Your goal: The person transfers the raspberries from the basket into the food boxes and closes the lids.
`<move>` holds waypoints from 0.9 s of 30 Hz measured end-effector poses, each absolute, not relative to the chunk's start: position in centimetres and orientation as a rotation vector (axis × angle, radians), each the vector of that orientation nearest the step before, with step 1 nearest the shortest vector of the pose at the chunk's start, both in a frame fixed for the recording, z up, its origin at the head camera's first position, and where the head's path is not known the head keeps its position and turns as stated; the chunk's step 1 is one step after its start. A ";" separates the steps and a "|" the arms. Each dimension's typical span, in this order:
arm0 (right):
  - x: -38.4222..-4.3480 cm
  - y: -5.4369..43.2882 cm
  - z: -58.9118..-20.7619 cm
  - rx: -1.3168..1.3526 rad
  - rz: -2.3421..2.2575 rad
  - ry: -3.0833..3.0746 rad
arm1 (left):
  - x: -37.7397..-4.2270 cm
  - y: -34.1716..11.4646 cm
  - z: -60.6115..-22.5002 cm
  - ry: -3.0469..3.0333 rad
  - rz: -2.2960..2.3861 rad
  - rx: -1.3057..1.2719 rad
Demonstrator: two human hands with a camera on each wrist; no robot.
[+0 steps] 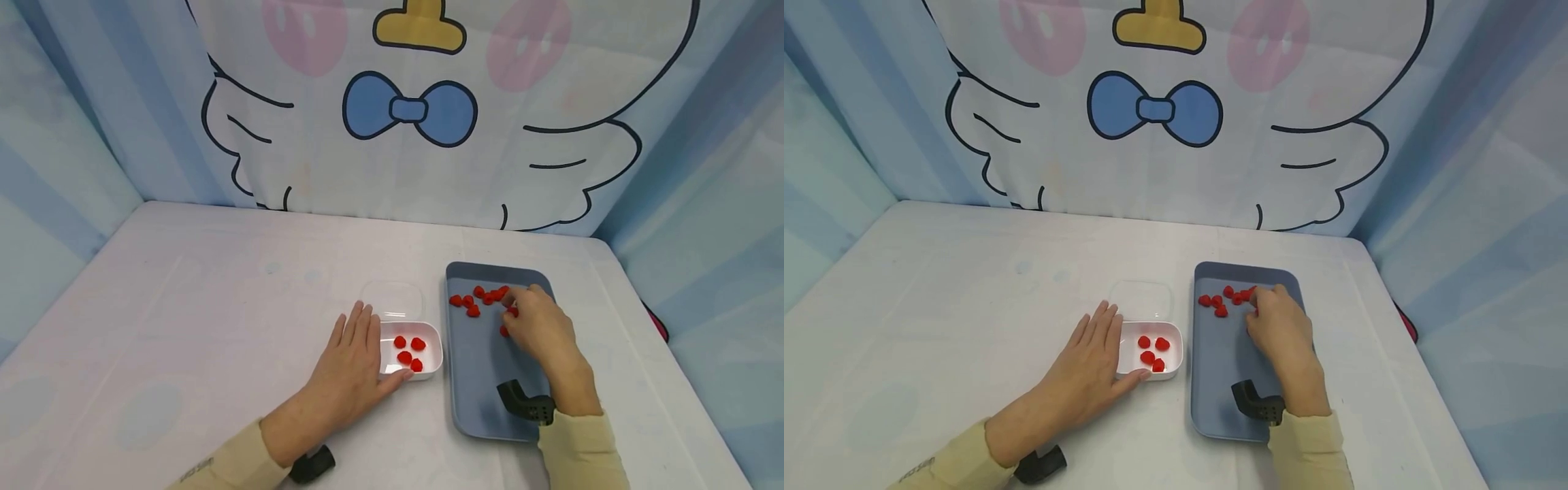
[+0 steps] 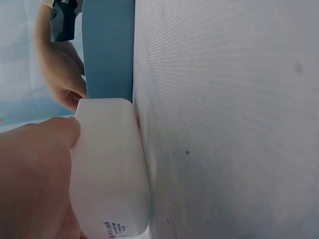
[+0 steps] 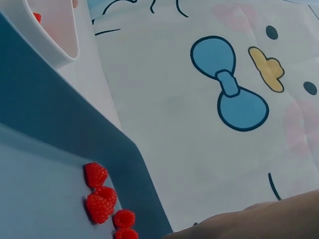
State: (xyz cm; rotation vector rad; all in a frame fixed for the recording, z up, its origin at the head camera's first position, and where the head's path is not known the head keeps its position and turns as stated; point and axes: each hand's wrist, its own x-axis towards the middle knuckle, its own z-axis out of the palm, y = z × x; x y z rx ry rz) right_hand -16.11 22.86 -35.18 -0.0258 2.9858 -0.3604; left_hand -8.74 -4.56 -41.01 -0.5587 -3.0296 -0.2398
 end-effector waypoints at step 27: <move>-16.6 22.5 -36.0 -0.054 -0.324 2.916 | -8.8 -4.6 -41.0 -3.030 -0.232 -0.564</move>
